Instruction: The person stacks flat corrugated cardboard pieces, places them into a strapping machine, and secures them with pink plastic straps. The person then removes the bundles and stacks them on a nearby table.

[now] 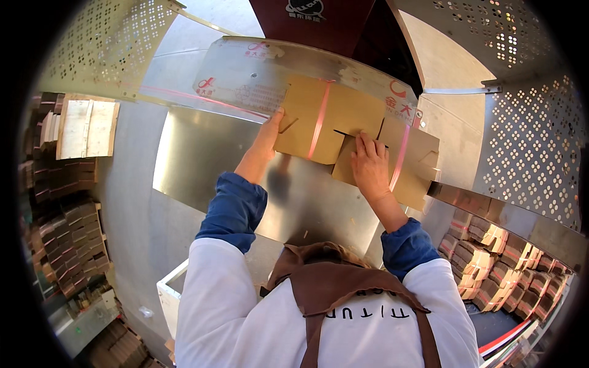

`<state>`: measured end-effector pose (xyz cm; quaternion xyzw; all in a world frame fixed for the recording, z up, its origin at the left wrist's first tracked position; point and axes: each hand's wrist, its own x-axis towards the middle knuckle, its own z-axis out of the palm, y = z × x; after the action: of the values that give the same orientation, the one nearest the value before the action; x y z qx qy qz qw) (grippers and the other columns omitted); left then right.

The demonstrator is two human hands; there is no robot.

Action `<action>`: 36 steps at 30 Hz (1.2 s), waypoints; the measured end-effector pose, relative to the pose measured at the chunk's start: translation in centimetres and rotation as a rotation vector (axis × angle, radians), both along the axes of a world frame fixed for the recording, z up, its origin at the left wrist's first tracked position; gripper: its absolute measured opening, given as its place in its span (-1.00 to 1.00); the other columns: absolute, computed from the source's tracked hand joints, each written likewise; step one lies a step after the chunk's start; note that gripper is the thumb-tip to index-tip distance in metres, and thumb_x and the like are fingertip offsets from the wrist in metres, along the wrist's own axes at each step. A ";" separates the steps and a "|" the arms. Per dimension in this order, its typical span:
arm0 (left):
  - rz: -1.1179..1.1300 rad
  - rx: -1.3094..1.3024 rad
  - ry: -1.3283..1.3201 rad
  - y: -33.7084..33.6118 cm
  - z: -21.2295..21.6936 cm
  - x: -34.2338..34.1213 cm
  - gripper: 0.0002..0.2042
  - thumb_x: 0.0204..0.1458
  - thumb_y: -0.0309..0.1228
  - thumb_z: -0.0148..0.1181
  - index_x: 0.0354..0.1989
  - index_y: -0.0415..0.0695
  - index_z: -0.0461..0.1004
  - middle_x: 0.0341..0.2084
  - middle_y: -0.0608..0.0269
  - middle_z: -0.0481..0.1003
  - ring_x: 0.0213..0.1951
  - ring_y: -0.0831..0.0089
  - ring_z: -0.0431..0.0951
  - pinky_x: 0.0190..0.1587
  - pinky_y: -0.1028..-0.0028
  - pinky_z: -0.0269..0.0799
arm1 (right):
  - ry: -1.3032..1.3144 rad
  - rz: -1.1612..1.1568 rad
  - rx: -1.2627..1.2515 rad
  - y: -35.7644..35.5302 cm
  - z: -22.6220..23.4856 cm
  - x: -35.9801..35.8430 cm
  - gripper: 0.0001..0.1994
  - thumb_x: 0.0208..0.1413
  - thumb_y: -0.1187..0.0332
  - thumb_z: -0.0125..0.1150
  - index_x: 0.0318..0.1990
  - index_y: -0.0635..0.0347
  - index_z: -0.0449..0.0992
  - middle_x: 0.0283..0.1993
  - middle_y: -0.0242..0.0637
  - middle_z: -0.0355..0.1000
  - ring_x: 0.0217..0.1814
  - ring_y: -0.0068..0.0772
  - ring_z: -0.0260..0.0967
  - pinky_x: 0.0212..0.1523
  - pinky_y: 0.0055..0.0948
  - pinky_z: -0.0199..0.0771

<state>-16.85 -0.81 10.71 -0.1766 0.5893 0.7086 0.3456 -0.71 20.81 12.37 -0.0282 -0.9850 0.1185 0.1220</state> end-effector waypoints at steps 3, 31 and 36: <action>0.022 0.002 0.015 -0.2 -0.9 0.1 -0.41 0.19 0.03 -0.06 0.26 -0.12 0.20 0.19 0.24 0.30 0.22 0.40 0.27 0.23 0.39 0.14 | 0.013 0.013 0.029 0.0 -0.2 0.1 -0.55 0.03 0.35 0.14 0.10 0.30 0.35 0.19 -0.27 0.20 0.06 -0.22 0.17 0.03 -0.23 0.22; 0.037 -0.101 0.028 -0.4 -2.3 0.2 -0.53 0.22 -0.03 -0.08 0.14 -0.11 0.33 0.04 0.23 0.42 0.07 0.36 0.41 0.08 0.37 0.32 | 0.102 0.017 0.022 0.2 -1.6 0.1 -0.56 0.01 0.31 0.16 0.06 0.31 0.39 0.13 -0.29 0.26 0.17 -0.23 0.15 0.03 -0.23 0.24; -0.050 -0.008 0.143 -0.6 -3.2 -0.4 -0.51 0.22 -0.01 -0.09 0.16 -0.09 0.31 0.07 0.24 0.40 0.08 0.37 0.40 0.09 0.38 0.31 | 0.128 -0.004 0.019 0.3 -1.6 -0.1 -0.56 -0.02 0.31 0.18 0.04 0.29 0.40 0.11 -0.29 0.27 0.16 -0.24 0.15 0.03 -0.27 0.24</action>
<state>-17.26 -1.40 7.56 -0.1121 0.6195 0.7083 0.3193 -0.85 21.11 10.80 -0.0214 -0.9763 0.1104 0.1852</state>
